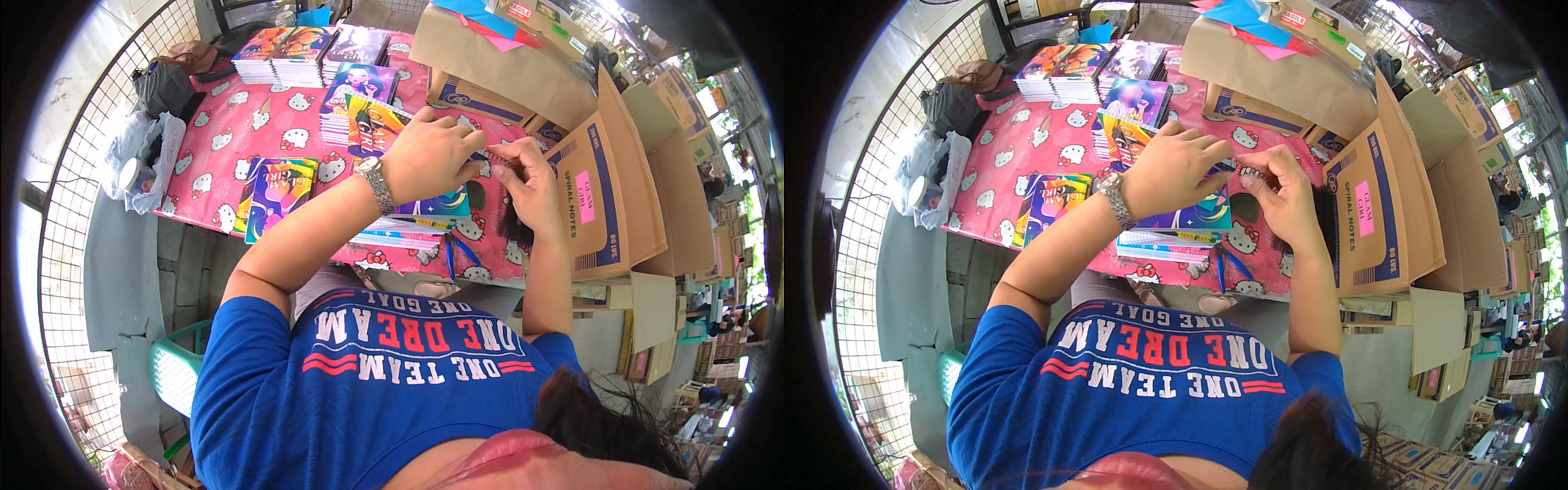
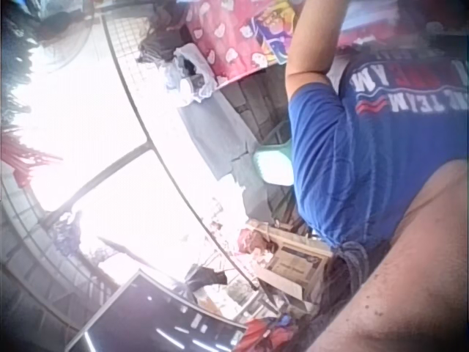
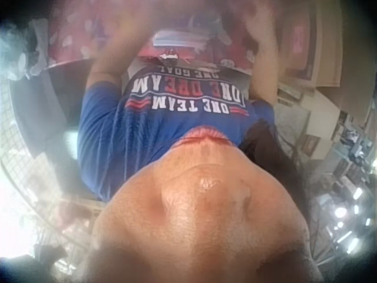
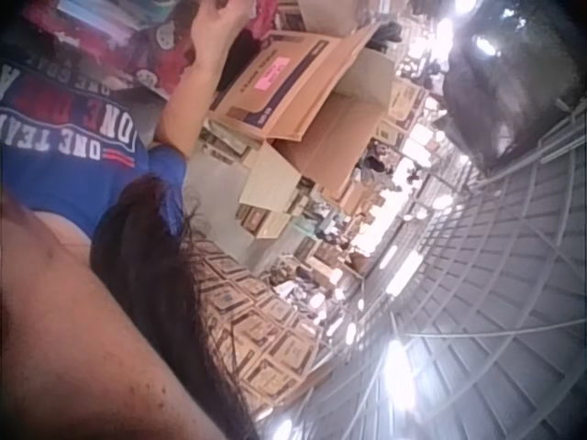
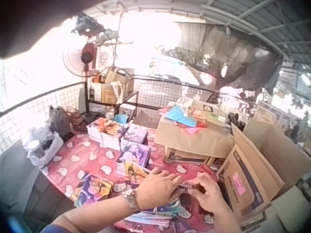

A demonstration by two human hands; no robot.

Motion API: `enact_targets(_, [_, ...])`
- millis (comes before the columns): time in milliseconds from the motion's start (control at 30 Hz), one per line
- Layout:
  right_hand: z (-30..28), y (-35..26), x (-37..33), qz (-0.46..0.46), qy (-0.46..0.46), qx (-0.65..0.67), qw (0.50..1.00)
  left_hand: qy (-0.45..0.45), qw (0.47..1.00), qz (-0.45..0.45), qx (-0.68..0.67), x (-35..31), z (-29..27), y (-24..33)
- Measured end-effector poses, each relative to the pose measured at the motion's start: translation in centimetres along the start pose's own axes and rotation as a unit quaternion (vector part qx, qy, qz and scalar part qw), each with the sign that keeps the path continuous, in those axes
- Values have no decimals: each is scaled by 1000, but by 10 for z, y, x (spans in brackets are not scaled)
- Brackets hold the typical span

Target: The person manually threads a plastic spiral coil through the pre-punched holes of a stack of paper and covers to assemble notebooks, then places them on a stack.

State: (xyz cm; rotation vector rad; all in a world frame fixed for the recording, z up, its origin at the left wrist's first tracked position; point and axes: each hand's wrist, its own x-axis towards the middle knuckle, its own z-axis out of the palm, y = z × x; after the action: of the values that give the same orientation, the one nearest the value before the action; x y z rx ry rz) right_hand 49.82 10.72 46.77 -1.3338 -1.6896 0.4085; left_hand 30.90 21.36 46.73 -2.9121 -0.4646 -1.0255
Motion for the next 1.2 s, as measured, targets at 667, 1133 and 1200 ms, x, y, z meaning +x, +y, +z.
enact_targets(667, [-27, 25, 38, 206, -234, 368, 876, 6, 1000, -17, -24, -7, -6, 0])
enact_targets(1133, [96, 284, -71, 0, -260, -207, 943, -31, 998, 11, -54, -19, -8, 1])
enact_targets(1200, [96, 280, -76, -17, -277, -218, 936, -24, 999, 19, -26, -19, -11, -1])
